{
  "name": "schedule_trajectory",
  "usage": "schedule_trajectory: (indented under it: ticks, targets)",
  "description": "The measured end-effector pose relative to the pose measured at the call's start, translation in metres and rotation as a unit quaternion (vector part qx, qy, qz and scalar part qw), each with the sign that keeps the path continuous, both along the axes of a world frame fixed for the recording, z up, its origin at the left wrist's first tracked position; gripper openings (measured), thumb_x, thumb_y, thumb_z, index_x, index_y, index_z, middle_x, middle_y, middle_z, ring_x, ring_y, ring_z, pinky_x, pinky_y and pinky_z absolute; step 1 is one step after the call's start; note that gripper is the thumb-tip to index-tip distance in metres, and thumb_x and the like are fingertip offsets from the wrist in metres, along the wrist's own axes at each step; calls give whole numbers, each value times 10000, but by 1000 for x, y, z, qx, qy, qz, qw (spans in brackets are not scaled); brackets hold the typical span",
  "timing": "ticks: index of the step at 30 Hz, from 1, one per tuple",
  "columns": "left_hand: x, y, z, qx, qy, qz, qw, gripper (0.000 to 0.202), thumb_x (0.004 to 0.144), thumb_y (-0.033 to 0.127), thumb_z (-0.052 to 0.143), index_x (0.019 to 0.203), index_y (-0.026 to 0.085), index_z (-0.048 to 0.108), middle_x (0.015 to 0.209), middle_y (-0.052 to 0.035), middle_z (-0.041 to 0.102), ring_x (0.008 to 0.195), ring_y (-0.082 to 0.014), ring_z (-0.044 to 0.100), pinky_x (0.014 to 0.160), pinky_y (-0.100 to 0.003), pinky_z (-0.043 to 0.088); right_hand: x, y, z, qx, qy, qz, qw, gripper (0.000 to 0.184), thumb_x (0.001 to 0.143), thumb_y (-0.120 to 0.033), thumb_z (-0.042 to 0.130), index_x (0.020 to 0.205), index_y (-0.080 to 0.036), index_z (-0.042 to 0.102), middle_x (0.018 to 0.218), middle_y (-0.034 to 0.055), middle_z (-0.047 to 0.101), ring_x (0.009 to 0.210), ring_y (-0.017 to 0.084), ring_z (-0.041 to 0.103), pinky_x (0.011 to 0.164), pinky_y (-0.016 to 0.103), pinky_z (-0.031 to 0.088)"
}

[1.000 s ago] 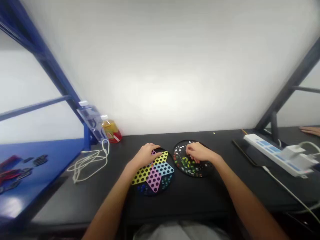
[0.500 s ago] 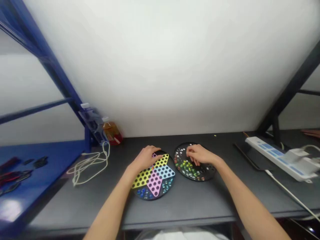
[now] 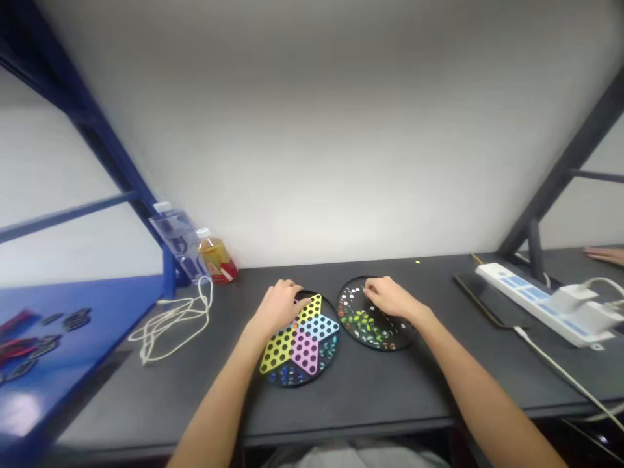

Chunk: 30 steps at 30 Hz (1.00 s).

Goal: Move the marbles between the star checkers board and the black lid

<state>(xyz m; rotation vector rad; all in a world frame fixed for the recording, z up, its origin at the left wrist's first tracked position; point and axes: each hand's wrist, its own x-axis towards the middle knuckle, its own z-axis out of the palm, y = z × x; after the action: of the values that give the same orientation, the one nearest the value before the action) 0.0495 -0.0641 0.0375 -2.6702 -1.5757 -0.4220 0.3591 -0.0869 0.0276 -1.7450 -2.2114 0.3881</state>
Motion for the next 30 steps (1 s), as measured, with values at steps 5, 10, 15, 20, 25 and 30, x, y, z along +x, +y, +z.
schedule_trajectory:
  ticks: [5,10,15,20,25,30]
  targets:
    - [-6,-4,11,36,17,45,998,362,824,478,595,1033,199,693,1161,-136,619,1116,-326,518,939,-445,412,-9,-4,6,38,3,-24,999,279,941,-320,442,885,-180,677,826,73,689,750,176,610,655,242,362]
    - [2,-5,10,0,-59,-59,997,388,872,438,540,1176,223,647,1190,-89,621,1112,-256,549,979,-357,414,-38,-17,10,42,83,81,992,173,865,-286,562,804,-174,677,681,14,648,622,131,545,607,224,351]
    - [6,-6,5,-30,-30,-76,996,407,862,481,550,1148,217,666,1097,-91,666,1021,-262,602,902,-344,444,-68,-36,9,-8,104,182,978,108,811,-277,638,822,-184,692,619,-18,610,571,112,526,578,209,350]
    - [3,-7,9,3,8,1,1000,394,854,554,530,936,202,687,931,-105,666,910,-276,612,794,-355,448,-80,-47,13,21,-5,181,983,205,858,-360,592,935,-212,712,788,53,698,728,179,619,648,247,373]
    - [6,-6,3,6,4,7,1000,406,906,539,452,918,192,662,936,-103,642,903,-253,598,778,-335,442,-88,-48,12,17,-61,175,982,297,925,-402,484,986,-213,704,903,98,719,869,232,657,730,279,407]
    - [8,-3,-6,-6,0,-6,1000,414,946,503,391,1008,193,657,980,-99,645,968,-244,590,827,-326,439,-94,-46,11,16,-58,162,985,309,923,-401,486,952,-186,705,892,117,712,880,245,656,736,293,418]
